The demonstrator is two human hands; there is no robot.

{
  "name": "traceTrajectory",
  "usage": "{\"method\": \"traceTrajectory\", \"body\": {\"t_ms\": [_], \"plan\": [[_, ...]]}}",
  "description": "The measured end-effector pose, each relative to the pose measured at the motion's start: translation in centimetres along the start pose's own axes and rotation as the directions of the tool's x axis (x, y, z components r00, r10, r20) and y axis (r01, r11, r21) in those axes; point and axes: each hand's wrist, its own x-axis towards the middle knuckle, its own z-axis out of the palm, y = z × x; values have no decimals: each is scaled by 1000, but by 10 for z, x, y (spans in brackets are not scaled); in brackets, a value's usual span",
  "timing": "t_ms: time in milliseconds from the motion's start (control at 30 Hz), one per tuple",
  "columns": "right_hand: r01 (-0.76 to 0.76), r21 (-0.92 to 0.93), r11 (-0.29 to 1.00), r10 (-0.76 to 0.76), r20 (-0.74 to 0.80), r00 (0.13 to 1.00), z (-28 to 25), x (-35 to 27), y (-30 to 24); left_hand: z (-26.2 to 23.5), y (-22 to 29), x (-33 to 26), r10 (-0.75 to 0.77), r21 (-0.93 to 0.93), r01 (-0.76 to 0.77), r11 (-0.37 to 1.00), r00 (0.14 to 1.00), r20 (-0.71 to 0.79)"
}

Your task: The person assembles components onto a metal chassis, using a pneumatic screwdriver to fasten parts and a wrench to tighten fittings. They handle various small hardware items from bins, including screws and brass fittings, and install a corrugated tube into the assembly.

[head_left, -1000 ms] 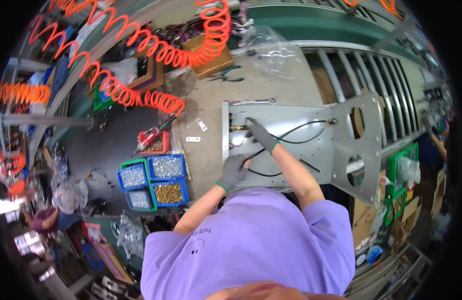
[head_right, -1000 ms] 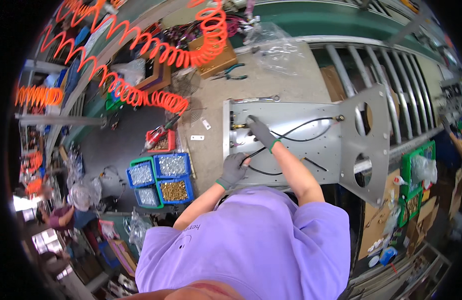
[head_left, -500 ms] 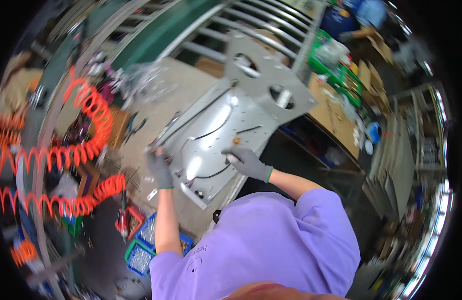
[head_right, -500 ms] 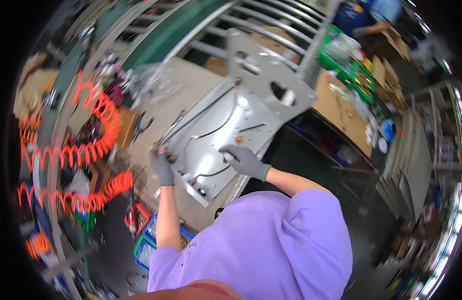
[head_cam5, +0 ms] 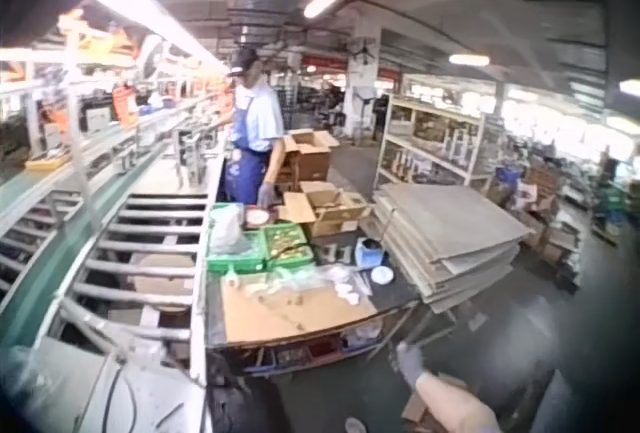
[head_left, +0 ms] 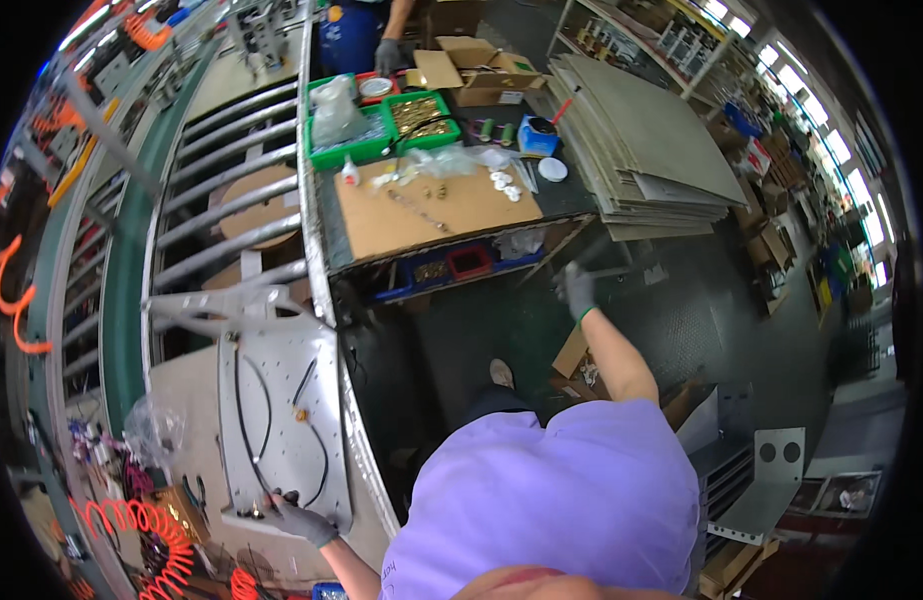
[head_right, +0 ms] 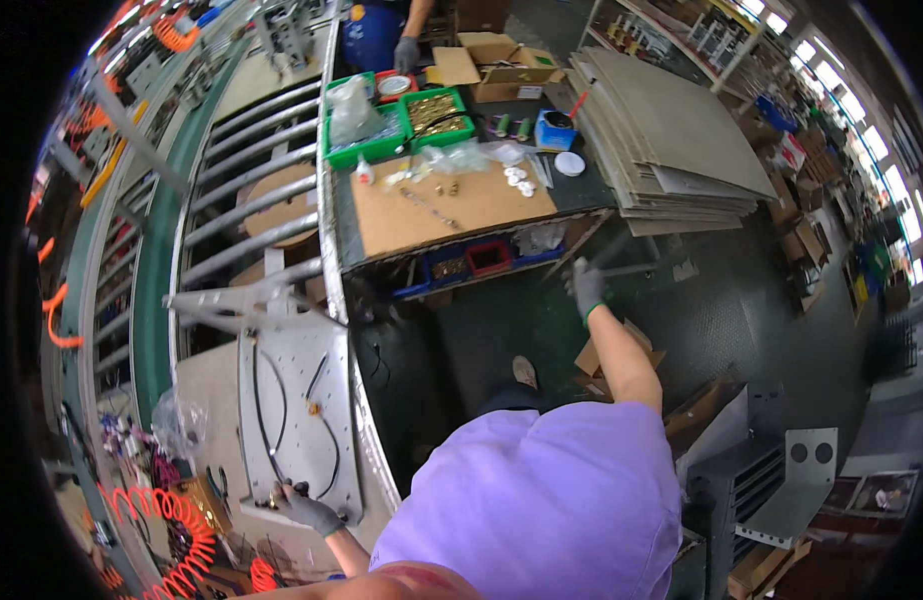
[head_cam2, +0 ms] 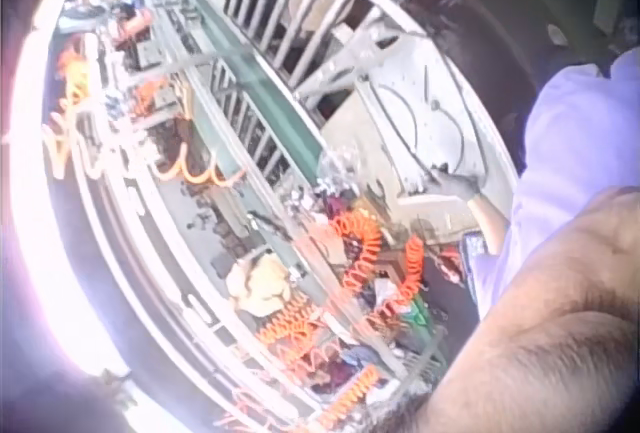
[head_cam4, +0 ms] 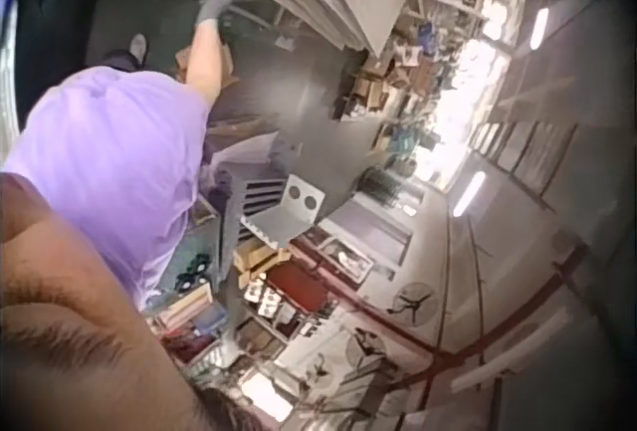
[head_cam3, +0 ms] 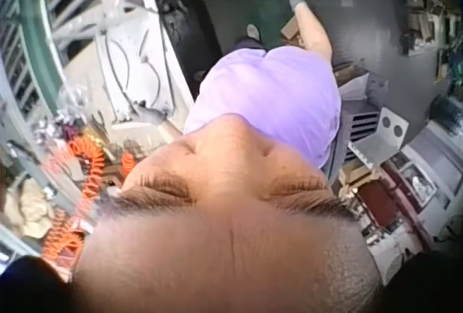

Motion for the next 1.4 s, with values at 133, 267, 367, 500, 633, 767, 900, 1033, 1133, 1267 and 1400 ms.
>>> {"method": "traceTrajectory", "body": {"t_ms": [133, 267, 367, 500, 633, 767, 900, 1033, 1133, 1267, 1400], "plan": [[8, 470, 883, 86, -178, 980, -75, 137, -64, 81, -17, -78, -62, -10, 66, 998, 972, 226], [-1, 625, 781, 173, -214, 961, -130, 243, -127, 180, -18, -168, -188, -31, 223, 974, 881, 433], [-106, 616, 781, 223, -116, 968, -152, 295, -136, 250, -1, -230, -256, 77, 255, 964, 811, 526], [-44, 604, 795, 181, -168, 969, -143, 289, -143, 334, 2, -261, -112, 114, 35, 993, 609, 785], [40, 693, 720, 108, -169, 980, -163, 267, -160, 434, 79, -328, -54, 114, -305, 945, 197, 979], [-9, 733, 680, 3, 9, 1000, -191, 193, -204, 535, 127, -416, 29, -68, -114, 991, -314, 949], [-36, 761, 648, -158, 181, 971, -207, 106, -224, 610, 176, -519, 12, 166, 383, 909, -421, 907], [-123, 760, 638, -227, 338, 913, -234, 26, -210, 620, 187, -575, 155, 284, 692, 663, -498, 853], [66, 900, 431, -254, 51, 966, -234, -5, -215, 558, 233, -560, 58, 175, 605, 777, -346, 937], [462, 732, 501, -230, -402, 886, -250, -13, -228, 522, 258, -518, 52, 173, 591, 788, -344, 938], [571, 540, 618, -274, -533, 800, -271, -19, -220, 484, 291, -470, 65, 164, 591, 790, -346, 936]]}}
